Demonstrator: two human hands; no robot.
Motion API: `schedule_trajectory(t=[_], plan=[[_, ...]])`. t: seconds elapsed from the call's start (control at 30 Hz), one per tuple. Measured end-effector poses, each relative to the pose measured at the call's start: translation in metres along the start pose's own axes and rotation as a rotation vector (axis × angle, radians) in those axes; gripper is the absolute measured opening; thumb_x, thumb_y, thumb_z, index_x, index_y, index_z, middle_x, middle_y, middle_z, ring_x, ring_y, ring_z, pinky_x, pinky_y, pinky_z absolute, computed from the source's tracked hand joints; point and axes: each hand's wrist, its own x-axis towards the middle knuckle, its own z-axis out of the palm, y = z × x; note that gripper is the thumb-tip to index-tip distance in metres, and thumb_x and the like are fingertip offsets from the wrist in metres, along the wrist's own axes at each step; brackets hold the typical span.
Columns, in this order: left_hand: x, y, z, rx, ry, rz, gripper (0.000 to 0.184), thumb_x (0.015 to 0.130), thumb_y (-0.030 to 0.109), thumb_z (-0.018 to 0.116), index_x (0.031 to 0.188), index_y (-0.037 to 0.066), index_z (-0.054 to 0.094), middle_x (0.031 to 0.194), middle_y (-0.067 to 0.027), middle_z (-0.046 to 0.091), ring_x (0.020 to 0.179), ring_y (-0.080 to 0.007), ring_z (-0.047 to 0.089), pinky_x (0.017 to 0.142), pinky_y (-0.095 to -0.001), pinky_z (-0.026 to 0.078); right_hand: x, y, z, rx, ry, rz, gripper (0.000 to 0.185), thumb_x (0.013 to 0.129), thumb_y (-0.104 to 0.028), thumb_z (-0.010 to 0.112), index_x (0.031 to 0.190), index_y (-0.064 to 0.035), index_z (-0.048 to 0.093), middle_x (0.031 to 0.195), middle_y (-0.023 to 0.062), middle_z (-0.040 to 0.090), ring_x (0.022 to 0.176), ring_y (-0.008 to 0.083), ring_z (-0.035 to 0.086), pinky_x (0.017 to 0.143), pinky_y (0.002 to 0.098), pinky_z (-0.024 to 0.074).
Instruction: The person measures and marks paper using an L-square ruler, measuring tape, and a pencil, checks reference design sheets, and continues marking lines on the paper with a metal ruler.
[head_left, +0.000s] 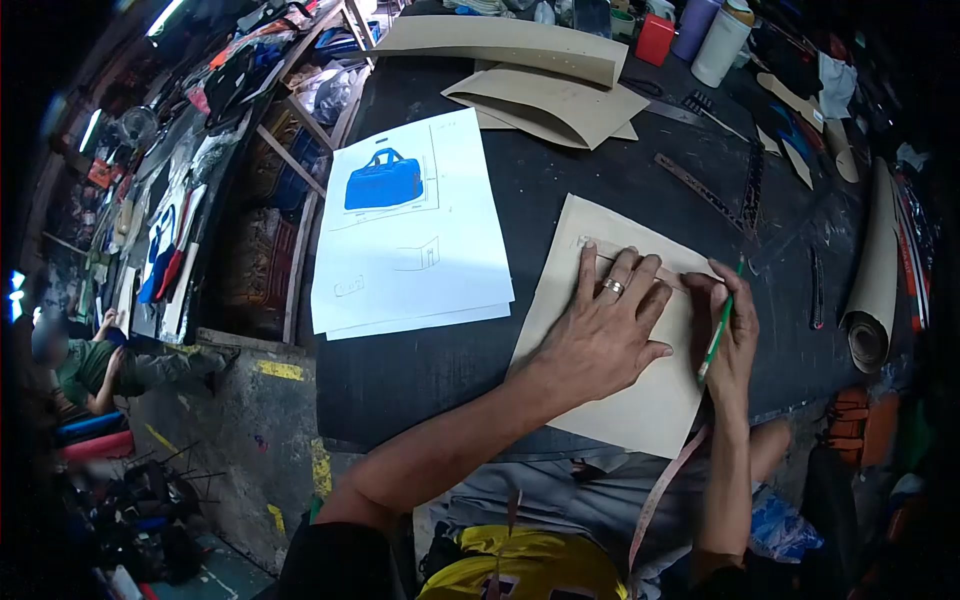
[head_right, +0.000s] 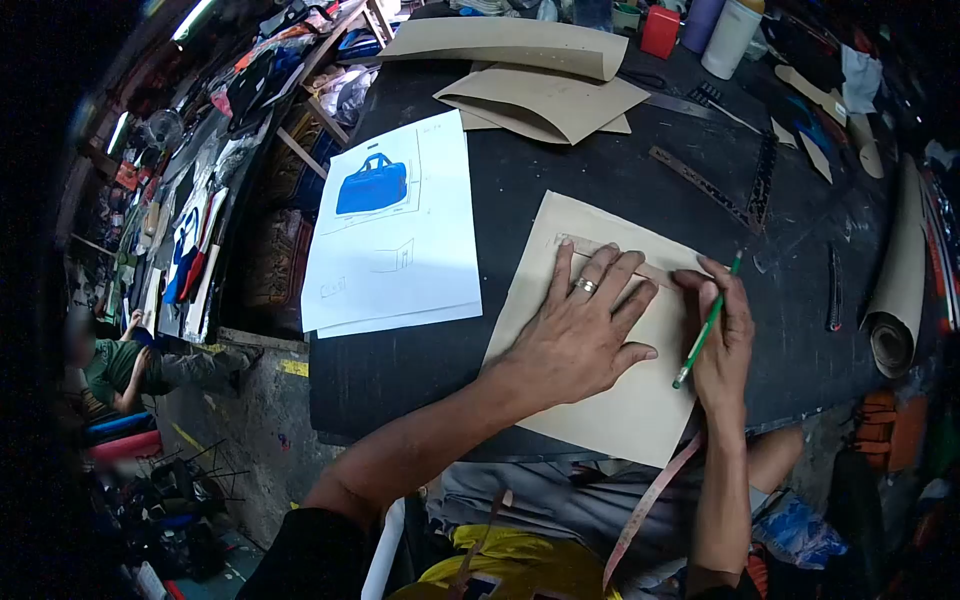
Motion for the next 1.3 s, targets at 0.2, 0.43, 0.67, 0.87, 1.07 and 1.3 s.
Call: schedule_trajectory(t=[0.2,0.43,0.67,0.87,1.07,1.3], plan=[[0.001,0.008,-0.006,-0.086,-0.125,-0.005,0.063,0.109,0.050,0.061,0.150,0.001,0.060,0.156,-0.0242,0.044,0.157,-0.0433,0.035,0.130,-0.0737,0.013,-0.025,0.021,-0.097,-0.477,0.085,0.051,0.041,0.116,-0.035,0.060,0.137,-0.0011,0.071,0.123,0.0184,0.077,0.120,0.0275,0.071,0.105,0.0409,0.0529],[0.001,0.017,0.002,-0.084,-0.153,0.018,0.058,0.108,0.045,0.063,0.146,0.001,0.062,0.156,-0.0227,0.045,0.156,-0.0423,0.036,0.130,-0.0731,0.016,-0.068,-0.010,-0.136,-0.468,0.232,0.262,0.038,0.108,-0.029,0.072,0.133,-0.0004,0.071,0.128,0.0194,0.076,0.126,0.0333,0.069,0.107,0.0447,0.0522],[0.041,0.041,0.031,-0.110,-0.139,0.072,0.048,0.109,0.033,0.061,0.144,0.000,0.064,0.151,-0.0229,0.051,0.150,-0.0443,0.043,0.127,-0.0700,0.025,-0.126,-0.039,-0.066,-0.596,-0.328,-0.128,0.055,0.088,-0.027,0.085,0.139,-0.0091,0.070,0.162,0.0141,0.057,0.159,0.0410,0.041,0.131,0.0601,0.0230],[0.113,0.029,0.009,-0.110,-0.180,-0.008,0.045,0.109,0.029,0.061,0.143,-0.001,0.066,0.138,-0.0243,0.063,0.132,-0.0424,0.059,0.117,-0.0518,0.044,-0.126,-0.020,-0.056,-0.689,-0.402,-0.196,0.060,0.090,-0.032,0.082,0.144,-0.0100,0.067,0.170,0.0127,0.048,0.162,0.0406,0.034,0.133,0.0640,0.0147],[0.092,0.068,-0.047,-0.175,-0.294,-0.126,0.048,0.109,0.033,0.062,0.144,0.001,0.067,0.127,-0.0223,0.069,0.124,-0.0394,0.065,0.108,-0.0475,0.051,-0.122,-0.030,-0.059,-0.667,-0.377,-0.167,0.059,0.092,-0.033,0.081,0.144,-0.0088,0.066,0.167,0.0153,0.051,0.161,0.0414,0.037,0.132,0.0640,0.0165],[-0.016,0.076,-0.011,0.172,-0.121,-0.081,0.058,0.108,0.050,0.063,0.143,0.004,0.068,0.134,-0.0230,0.063,0.130,-0.0391,0.060,0.116,-0.0654,0.040,-0.101,-0.023,-0.089,-0.160,-0.223,0.105,0.047,0.101,-0.033,0.077,0.138,-0.0059,0.071,0.146,0.0191,0.069,0.150,0.0394,0.053,0.128,0.0525,0.0290]])
